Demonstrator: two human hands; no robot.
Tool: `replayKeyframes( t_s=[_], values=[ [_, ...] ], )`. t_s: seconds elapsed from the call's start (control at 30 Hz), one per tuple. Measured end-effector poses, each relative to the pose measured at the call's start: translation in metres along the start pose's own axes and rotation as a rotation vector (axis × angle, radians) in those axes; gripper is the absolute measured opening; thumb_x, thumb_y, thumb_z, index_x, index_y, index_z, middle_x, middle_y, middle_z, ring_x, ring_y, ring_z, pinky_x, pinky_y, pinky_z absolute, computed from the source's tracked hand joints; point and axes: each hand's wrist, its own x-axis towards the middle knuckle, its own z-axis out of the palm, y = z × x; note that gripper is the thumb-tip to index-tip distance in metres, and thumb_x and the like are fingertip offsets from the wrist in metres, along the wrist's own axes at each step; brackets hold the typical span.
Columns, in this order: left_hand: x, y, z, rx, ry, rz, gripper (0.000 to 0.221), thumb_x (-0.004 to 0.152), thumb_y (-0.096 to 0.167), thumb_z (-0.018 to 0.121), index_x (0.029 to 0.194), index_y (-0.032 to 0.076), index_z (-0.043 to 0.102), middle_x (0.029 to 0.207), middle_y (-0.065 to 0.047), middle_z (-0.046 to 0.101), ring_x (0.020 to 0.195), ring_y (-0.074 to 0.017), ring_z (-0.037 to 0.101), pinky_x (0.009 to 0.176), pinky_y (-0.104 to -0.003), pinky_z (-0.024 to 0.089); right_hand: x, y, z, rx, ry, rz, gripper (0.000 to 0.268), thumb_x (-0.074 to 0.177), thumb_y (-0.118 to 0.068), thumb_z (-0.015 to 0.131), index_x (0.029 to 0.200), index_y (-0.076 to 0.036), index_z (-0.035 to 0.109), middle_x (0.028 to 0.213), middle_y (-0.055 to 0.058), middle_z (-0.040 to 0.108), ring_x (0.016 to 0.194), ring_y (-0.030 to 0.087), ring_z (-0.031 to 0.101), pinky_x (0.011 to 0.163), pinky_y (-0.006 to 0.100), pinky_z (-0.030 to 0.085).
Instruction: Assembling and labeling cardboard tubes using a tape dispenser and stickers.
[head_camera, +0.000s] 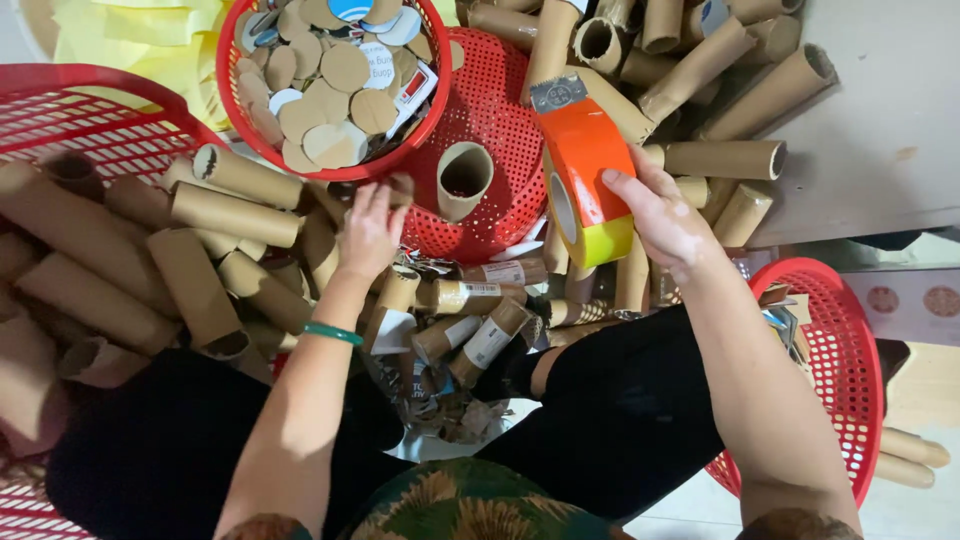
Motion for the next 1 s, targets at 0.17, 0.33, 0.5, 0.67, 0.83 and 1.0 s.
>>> replayKeyframes(
  t_s=[0.17,0.33,0.5,0.67,0.83,1.0],
  values=[
    [0.051,0.051,-0.101,-0.353,0.203,-0.113,0.034,0.099,0.016,0.067,0.128,-0.002,0.064,0.115,-0.020,0.065,0.093,-0.0313,0.067,0.087,-0.038,0.056,-0.011,-0.004,0.001,0.020,0.014,-0.019,0.069,0.098,-0.020,0.060,0.158,-0.001,0.031,0.155,0.010,0.050,0.142,0.018,0.047,0.118,0.031,0.036],
    [0.102,0.092,-0.178,-0.435,0.271,0.077,0.039,0.102,0.010,0.074,0.138,0.003,0.060,0.120,-0.017,0.068,0.102,-0.0295,0.071,0.092,-0.036,0.060,-0.028,-0.017,0.008,0.017,-0.019,-0.052,0.069,0.098,-0.020,0.060,0.159,-0.001,0.034,0.154,0.010,0.051,0.142,0.019,0.048,0.118,0.031,0.037],
    [0.121,0.108,-0.201,-0.295,-0.098,0.340,0.099,0.089,0.025,0.089,0.162,0.009,0.024,0.122,-0.016,0.073,0.107,-0.0361,0.070,0.095,-0.046,0.057,-0.035,-0.017,0.004,-0.030,0.040,-0.025,0.067,0.097,-0.021,0.060,0.157,-0.003,0.036,0.152,0.008,0.053,0.139,0.017,0.050,0.116,0.030,0.037],
    [0.112,0.117,-0.191,-0.282,-0.149,0.365,0.110,0.082,0.025,0.090,0.163,0.010,0.017,0.120,-0.017,0.073,0.109,-0.0380,0.069,0.098,-0.046,0.055,-0.042,-0.017,-0.001,-0.046,0.033,-0.014,0.066,0.097,-0.020,0.060,0.157,-0.003,0.038,0.151,0.009,0.054,0.139,0.018,0.050,0.115,0.030,0.038],
    [0.112,0.124,-0.188,-0.310,-0.134,0.332,0.111,0.083,0.021,0.090,0.164,0.011,0.014,0.123,-0.017,0.071,0.115,-0.0380,0.067,0.102,-0.044,0.054,-0.042,-0.011,-0.007,-0.048,0.062,0.049,0.065,0.097,-0.019,0.060,0.156,-0.004,0.036,0.153,0.007,0.053,0.141,0.015,0.048,0.116,0.029,0.035],
    [0.121,0.130,-0.194,-0.281,-0.178,0.352,0.115,0.080,0.020,0.090,0.165,0.012,0.012,0.123,-0.023,0.069,0.110,-0.0423,0.066,0.098,-0.047,0.054,-0.040,-0.014,-0.011,-0.067,-0.003,0.002,0.063,0.097,-0.019,0.056,0.156,-0.004,0.039,0.150,0.008,0.054,0.138,0.016,0.050,0.115,0.030,0.038]
  ],
)
